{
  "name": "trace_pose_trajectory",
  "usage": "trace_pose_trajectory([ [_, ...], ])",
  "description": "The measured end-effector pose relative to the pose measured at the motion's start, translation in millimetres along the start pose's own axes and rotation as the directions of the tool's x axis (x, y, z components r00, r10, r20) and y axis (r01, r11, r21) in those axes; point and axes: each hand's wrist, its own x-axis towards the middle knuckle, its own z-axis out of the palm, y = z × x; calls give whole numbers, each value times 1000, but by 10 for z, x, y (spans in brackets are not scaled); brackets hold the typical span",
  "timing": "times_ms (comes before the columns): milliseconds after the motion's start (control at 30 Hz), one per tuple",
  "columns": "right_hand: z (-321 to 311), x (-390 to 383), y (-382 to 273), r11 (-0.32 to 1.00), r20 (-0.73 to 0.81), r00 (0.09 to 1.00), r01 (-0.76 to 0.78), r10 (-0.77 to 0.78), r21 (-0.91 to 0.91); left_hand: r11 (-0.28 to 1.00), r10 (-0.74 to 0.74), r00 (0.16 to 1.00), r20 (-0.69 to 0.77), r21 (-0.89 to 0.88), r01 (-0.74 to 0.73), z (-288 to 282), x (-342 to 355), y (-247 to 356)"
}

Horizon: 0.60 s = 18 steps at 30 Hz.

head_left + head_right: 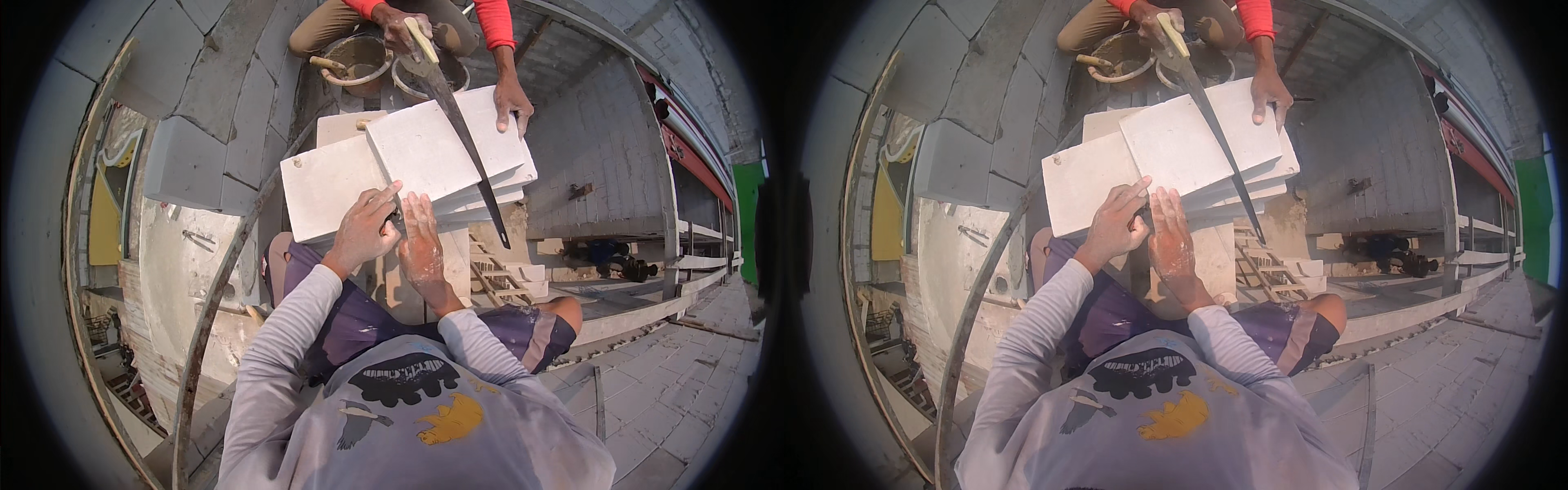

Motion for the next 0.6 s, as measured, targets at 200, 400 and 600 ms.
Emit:
trace_pose_trajectory([
  [200, -34, 9, -45, 999, -6, 1000, -13, 13, 33, 1000, -2, 1000, 23, -18, 3, -27, 13, -19],
  [400, 1, -37, 9, 1000, -12, 1000, -20, 20, 7, 999, 36, 999, -14, -5, -36, -21, 42, -21],
  [600, 11, 36, -4, 998, -9, 999, -38, 39, 46, 999, 52, 999, 0, 7, -52, -59, 50, -26],
])
